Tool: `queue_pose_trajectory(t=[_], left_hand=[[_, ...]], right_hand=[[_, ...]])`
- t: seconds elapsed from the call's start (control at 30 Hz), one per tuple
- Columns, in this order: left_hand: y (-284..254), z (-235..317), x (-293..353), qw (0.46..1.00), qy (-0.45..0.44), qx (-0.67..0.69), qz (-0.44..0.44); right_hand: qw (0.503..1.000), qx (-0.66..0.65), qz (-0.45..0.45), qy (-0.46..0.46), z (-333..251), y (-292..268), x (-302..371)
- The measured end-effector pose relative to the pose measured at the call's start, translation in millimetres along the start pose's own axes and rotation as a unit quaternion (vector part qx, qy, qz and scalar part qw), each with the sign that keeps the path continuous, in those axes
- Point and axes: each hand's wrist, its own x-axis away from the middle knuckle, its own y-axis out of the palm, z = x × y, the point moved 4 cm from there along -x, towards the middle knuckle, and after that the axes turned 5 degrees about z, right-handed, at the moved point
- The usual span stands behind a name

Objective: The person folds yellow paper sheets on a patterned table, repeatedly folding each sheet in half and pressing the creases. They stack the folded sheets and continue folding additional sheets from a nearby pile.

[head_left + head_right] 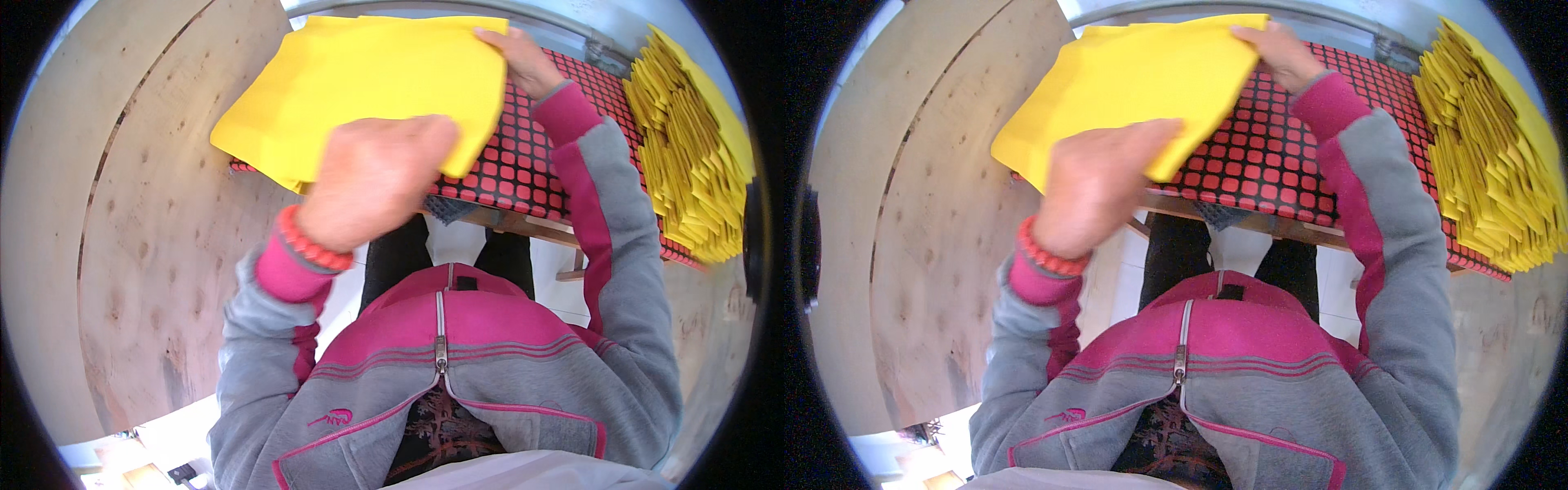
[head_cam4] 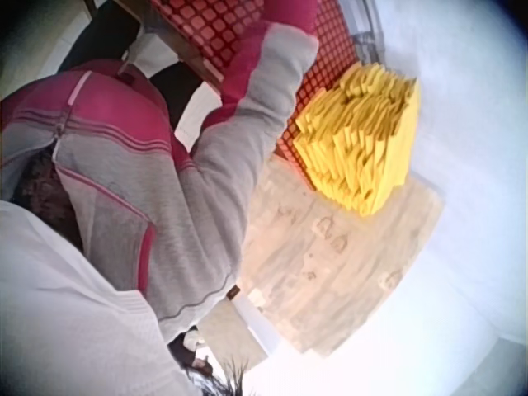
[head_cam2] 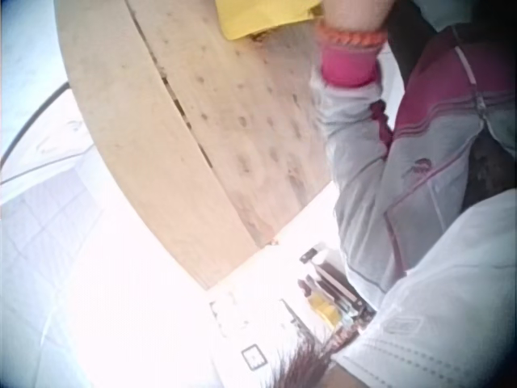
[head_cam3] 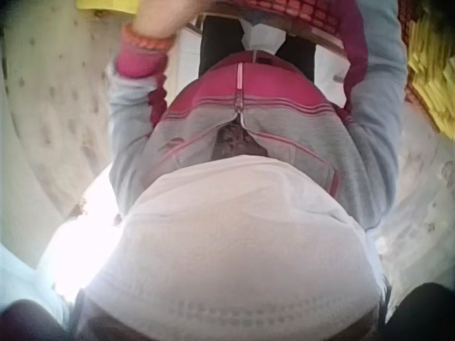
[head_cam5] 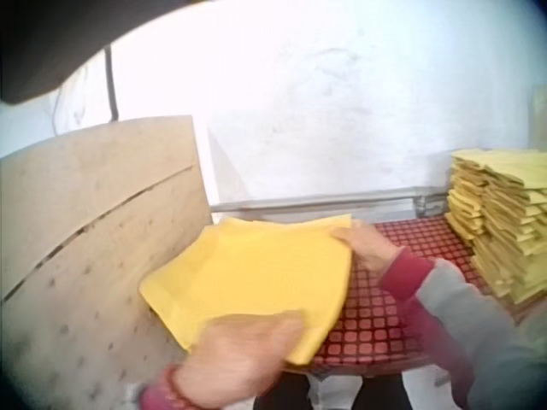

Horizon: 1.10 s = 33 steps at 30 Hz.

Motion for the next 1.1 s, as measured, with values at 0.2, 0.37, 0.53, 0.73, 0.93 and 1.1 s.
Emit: queue_pose_trajectory(t=[0.2, 0.37, 0.53, 0.73, 0.93, 1.1], left_hand=[[112, 80, -56, 0.992, 0.039, 0.111, -0.051], [168, 112, -84, 0.983, 0.041, 0.142, -0.11], [184, 120, -105, 0.981, 0.049, 0.129, -0.139], [195, 112, -125, 0.947, 0.095, 0.238, -0.195], [236, -17, -146, 0.978, 0.028, 0.135, -0.157], [287, -62, -131, 0.985, -0.016, 0.06, -0.161]], right_hand=[[0.996, 0.029, 0.067, 0.059, 25, -129, 46], [0.975, 0.068, 0.113, 0.179, 50, -193, 67], [0.961, 0.213, 0.14, 0.111, 54, -212, 51], [0.952, 0.232, 0.151, 0.131, 57, -217, 24], [0.953, 0.242, 0.134, 0.126, 58, -220, 26], [0.96, 0.204, 0.158, 0.108, 69, -225, 15]])
